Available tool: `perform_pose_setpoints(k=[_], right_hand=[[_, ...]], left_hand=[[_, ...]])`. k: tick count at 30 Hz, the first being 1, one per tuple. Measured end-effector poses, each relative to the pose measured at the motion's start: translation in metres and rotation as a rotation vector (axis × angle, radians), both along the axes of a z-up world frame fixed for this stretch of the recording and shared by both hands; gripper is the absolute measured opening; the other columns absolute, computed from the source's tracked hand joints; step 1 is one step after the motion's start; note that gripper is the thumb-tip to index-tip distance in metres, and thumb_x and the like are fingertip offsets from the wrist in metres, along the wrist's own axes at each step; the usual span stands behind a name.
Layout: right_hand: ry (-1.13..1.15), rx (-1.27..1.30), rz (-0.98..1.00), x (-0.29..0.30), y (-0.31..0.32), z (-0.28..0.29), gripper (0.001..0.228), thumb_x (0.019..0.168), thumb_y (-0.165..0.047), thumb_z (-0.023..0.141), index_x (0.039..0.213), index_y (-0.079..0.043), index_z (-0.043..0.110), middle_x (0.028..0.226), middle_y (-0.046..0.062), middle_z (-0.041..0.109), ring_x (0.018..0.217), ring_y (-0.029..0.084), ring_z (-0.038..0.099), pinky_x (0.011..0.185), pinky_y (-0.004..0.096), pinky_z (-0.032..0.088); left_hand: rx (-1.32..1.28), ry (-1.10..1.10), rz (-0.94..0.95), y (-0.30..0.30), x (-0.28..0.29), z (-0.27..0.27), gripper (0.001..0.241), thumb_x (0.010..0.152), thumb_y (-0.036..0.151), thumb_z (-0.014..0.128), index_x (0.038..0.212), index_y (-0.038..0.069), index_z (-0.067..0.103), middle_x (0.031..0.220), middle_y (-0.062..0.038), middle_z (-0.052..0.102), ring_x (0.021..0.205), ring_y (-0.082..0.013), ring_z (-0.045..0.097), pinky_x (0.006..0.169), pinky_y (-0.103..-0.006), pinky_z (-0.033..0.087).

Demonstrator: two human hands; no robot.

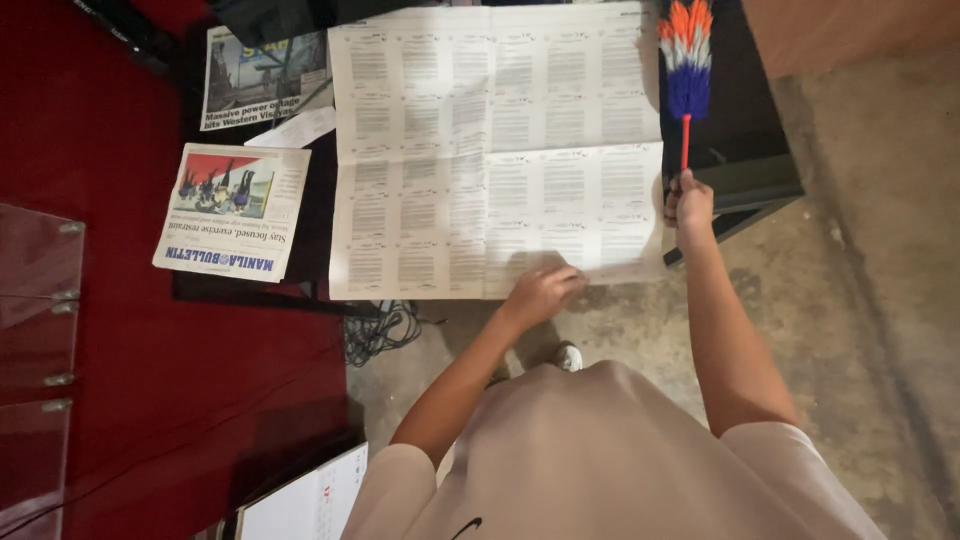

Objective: Dusting pages of a newspaper with a feather duster.

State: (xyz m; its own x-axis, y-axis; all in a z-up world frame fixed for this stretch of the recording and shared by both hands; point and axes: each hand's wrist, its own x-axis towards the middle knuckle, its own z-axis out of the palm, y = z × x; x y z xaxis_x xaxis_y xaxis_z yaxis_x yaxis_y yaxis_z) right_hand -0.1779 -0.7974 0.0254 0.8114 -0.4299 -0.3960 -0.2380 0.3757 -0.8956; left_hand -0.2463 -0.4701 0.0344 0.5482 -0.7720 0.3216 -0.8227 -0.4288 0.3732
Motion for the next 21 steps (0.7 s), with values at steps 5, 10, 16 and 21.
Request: perform_pose_setpoints(k=[5,10,16,21], right_hand=[[0.004,0.061,0.041,-0.004,-0.005,0.005,0.040,0.112,-0.043,0.042,0.082,-0.016,0.049,0.058,-0.006,0.035,0.045,0.009,0.028,0.043,0.030,0.020],[0.009,0.072,0.061,-0.009,0.001,0.019,0.039,0.112,-0.043,0.043,0.083,-0.017,0.049,0.059,-0.006,0.036,0.048,0.009,0.029,0.043,0.029,0.020],[0.026,0.051,0.035,-0.004,0.001,0.012,0.039,0.112,-0.043,0.044,0.082,-0.018,0.049,0.060,-0.007,0.037,0.048,0.009,0.030,0.043,0.028,0.020],[-0.150,0.083,0.003,0.006,0.015,0.025,0.040,0.112,-0.044,0.045,0.082,-0.018,0.049,0.060,-0.007,0.035,0.047,0.008,0.027,0.043,0.028,0.019]], left_hand=[[-0.151,0.219,0.163,-0.003,0.012,0.022,0.013,0.083,0.020,0.084,0.089,0.011,0.077,0.089,-0.003,0.074,0.069,-0.0187,0.068,0.064,-0.0353,0.055],[-0.308,0.567,0.352,0.000,0.031,0.031,0.025,0.078,0.025,0.091,0.078,0.005,0.076,0.073,-0.005,0.073,0.063,-0.0139,0.063,0.060,-0.0311,0.051],[-0.795,0.849,0.444,0.020,0.054,0.028,0.019,0.084,0.016,0.085,0.090,0.001,0.077,0.078,0.000,0.071,0.068,-0.0069,0.059,0.061,-0.0249,0.047],[-1.099,0.938,0.546,0.043,0.089,-0.055,0.029,0.093,0.011,0.085,0.087,-0.010,0.065,0.079,-0.005,0.061,0.070,-0.0138,0.052,0.065,-0.0298,0.042]])
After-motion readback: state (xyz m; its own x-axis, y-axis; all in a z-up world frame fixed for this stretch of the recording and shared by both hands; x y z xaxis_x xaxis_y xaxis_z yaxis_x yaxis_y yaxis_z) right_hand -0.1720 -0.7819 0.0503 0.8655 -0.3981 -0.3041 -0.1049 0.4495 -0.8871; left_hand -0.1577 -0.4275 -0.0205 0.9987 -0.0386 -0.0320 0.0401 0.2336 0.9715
